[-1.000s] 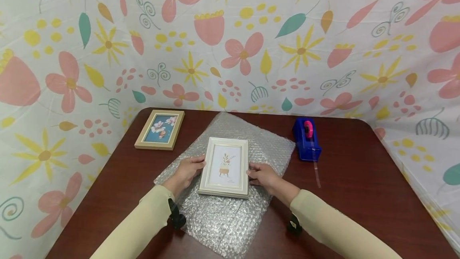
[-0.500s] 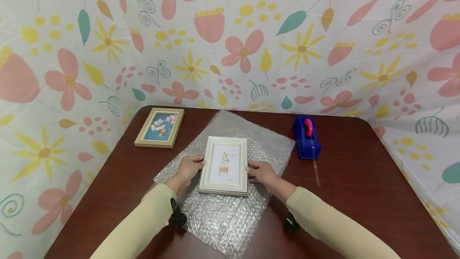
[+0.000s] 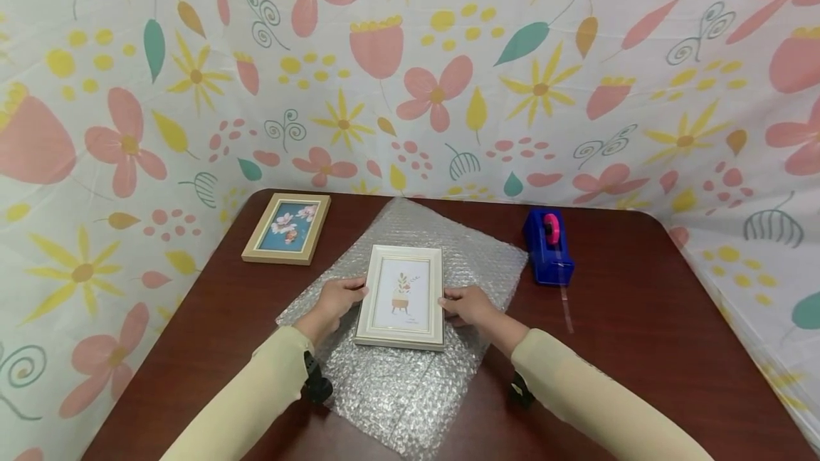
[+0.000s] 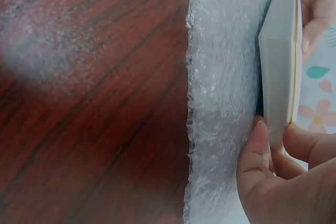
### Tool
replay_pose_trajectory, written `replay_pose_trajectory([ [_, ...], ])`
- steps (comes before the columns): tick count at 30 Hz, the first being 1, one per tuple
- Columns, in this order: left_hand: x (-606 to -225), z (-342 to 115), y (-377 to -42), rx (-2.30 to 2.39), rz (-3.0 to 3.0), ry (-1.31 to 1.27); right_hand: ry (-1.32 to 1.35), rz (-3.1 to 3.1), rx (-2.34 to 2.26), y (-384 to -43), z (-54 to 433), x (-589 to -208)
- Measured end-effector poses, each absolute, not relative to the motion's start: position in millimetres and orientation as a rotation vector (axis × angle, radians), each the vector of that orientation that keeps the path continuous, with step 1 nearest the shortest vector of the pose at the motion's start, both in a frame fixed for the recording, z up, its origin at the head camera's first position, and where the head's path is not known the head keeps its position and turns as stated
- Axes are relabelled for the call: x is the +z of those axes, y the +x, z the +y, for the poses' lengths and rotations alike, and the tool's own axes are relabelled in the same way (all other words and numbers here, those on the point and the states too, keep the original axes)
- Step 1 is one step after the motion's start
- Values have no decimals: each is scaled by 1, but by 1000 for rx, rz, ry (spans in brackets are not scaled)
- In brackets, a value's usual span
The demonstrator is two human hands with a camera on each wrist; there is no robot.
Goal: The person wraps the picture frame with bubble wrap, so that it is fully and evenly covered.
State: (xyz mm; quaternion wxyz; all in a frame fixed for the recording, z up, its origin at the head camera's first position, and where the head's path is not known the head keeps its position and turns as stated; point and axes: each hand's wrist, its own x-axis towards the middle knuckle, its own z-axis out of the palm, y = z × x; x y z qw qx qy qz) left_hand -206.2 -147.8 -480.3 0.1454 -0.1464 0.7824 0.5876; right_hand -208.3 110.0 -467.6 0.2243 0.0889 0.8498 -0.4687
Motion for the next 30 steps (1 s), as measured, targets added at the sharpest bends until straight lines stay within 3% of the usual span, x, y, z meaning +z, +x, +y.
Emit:
replay_pose_trajectory([
  [30, -478, -153, -209, 1602, 2310, -324, 163, 2419, -1256, -206, 112, -470],
])
